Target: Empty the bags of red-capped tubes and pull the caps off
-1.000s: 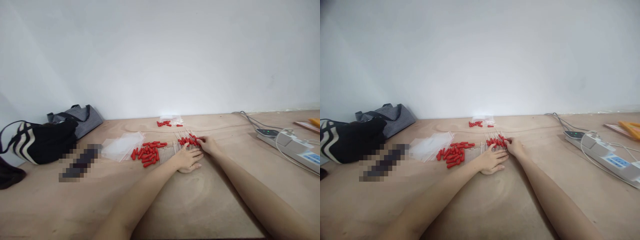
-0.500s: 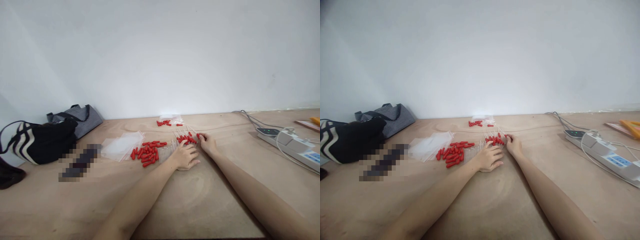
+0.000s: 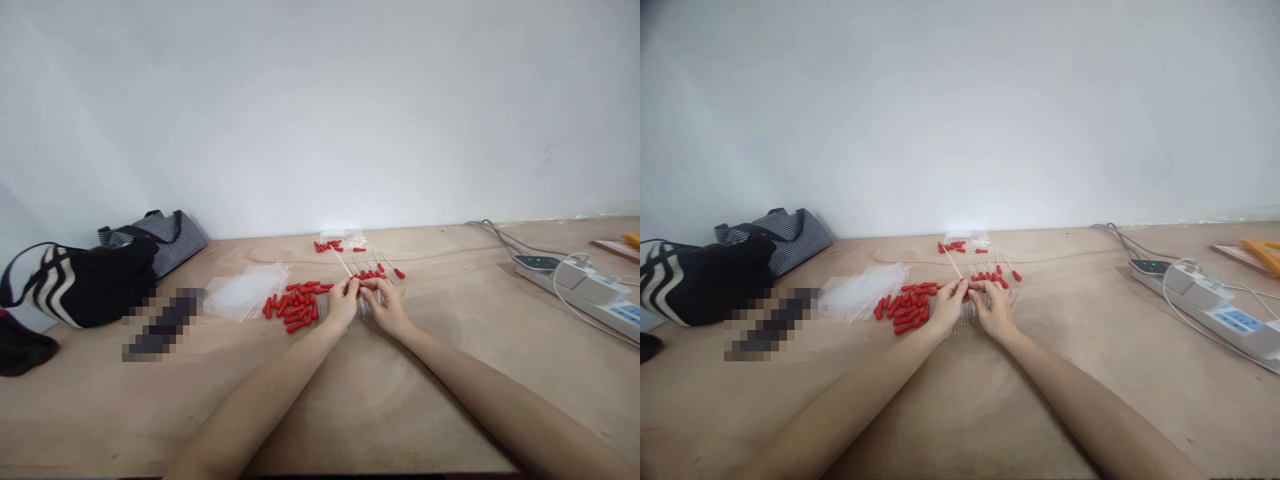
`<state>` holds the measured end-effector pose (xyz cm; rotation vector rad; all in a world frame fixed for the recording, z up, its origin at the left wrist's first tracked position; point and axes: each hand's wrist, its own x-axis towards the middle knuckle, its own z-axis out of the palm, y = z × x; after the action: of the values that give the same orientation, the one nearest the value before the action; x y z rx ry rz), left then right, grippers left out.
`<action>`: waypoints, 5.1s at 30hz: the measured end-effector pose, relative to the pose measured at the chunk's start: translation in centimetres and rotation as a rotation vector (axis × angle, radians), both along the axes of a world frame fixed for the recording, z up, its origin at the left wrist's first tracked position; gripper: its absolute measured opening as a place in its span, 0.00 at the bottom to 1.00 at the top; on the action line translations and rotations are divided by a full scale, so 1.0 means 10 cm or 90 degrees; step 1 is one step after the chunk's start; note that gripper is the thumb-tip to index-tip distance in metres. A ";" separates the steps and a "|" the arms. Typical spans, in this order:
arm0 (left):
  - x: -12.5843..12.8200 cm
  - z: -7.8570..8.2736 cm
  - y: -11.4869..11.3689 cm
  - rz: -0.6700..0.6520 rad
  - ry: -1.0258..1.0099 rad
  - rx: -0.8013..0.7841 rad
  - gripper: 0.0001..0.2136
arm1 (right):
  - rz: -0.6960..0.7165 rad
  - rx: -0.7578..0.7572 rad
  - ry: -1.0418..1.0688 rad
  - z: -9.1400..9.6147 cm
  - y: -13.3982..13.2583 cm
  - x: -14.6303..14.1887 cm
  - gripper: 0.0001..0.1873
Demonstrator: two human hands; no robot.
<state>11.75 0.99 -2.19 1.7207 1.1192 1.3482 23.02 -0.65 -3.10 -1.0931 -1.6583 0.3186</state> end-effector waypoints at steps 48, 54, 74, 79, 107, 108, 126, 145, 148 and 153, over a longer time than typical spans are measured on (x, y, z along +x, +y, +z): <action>-0.89 0.13 -0.42 0.124 0.457 0.553 0.04 | -0.001 0.304 -0.442 0.03 -0.24 -0.05 0.11; -0.85 0.21 -0.49 0.131 0.477 0.574 0.05 | 0.032 0.293 -0.398 0.17 -0.25 -0.02 0.10; -1.73 0.29 0.07 0.379 0.392 0.024 0.12 | -0.215 -0.345 -0.369 0.31 0.04 0.02 0.11; -1.73 0.24 0.09 0.371 0.418 0.012 0.10 | -0.236 -0.372 -0.419 0.34 0.11 -0.13 0.13; -1.25 0.26 -0.30 0.248 0.471 0.332 0.06 | -0.388 -0.492 -0.199 0.18 0.83 0.68 0.11; -1.27 0.26 -0.29 0.249 0.460 0.331 0.06 | -0.387 -0.485 -0.183 0.19 0.81 0.68 0.10; -0.72 0.23 -0.47 0.044 0.383 0.337 0.12 | 0.294 -0.284 0.317 0.24 -0.24 -0.18 0.17; -0.87 0.17 -0.38 0.086 0.592 0.532 0.09 | -0.020 0.239 -0.499 0.07 -0.30 -0.09 0.15; -0.86 0.17 -0.39 0.085 0.645 0.588 0.11 | -0.004 0.232 -0.490 0.09 -0.31 -0.06 0.14; -0.85 0.20 -0.42 0.055 0.689 0.622 0.10 | 0.028 0.190 -0.448 0.18 -0.31 -0.05 0.12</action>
<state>3.23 -3.23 -0.23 3.3909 1.0844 1.0164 22.52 -3.74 -1.27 -0.9941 -2.2562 -0.3231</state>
